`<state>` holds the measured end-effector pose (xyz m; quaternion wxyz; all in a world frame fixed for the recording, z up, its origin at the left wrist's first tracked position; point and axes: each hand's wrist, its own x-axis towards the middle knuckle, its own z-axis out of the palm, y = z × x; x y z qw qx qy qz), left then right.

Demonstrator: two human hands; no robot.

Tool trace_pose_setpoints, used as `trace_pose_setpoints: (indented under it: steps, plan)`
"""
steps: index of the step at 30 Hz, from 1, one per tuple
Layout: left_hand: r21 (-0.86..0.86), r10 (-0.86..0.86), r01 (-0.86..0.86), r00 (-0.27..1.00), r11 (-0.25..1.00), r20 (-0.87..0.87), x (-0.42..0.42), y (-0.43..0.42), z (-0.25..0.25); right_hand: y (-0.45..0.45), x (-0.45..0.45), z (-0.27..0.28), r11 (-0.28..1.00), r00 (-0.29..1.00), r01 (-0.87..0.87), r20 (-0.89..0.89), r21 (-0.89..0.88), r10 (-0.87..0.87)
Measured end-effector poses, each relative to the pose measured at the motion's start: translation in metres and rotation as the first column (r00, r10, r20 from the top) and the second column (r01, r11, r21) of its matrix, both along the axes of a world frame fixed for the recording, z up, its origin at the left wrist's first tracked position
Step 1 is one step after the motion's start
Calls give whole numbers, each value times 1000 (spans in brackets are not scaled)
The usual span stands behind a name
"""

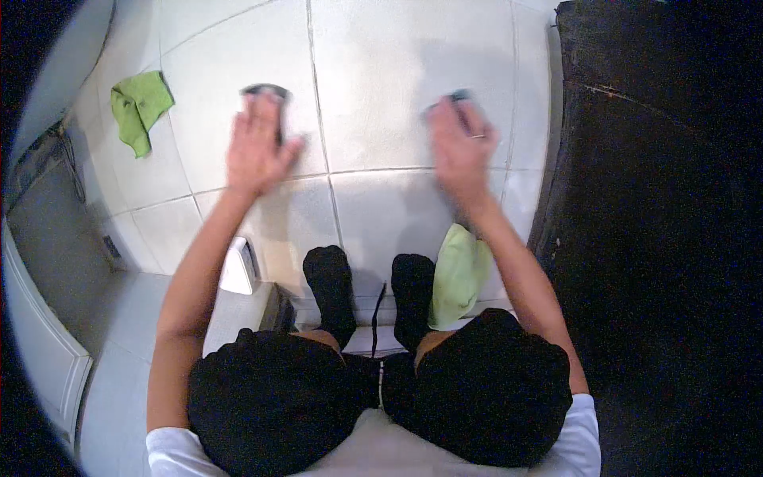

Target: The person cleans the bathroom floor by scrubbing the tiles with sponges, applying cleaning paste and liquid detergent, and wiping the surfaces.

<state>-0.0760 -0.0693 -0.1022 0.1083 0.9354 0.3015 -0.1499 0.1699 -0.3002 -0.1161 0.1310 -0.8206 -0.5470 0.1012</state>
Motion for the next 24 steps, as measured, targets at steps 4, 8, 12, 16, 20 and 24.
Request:
trace_pose_setpoints:
  steps: [4,8,12,16,20,24]
  plan:
    - [-23,54,-54,998,998,-12,-11,18,4,52,-108,-3,905,893,-401,-162,142,420]
    - [-13,333,-333,943,943,14,-83,45,-6,75,-16,3,984,988,-151,28,-98,154]
    - [8,512,-512,859,859,28,-103,32,-11,95,95,-10,963,928,265,259,48,-268]
    - [-36,471,-470,876,882,109,-117,39,-20,145,-46,-4,999,994,-24,103,39,20]
    - [-70,477,-472,867,879,142,-129,43,-11,135,-186,-9,661,631,-728,-199,183,750]
    - [50,616,-632,767,773,178,-192,72,-35,188,-104,-11,849,856,-491,-74,196,512]
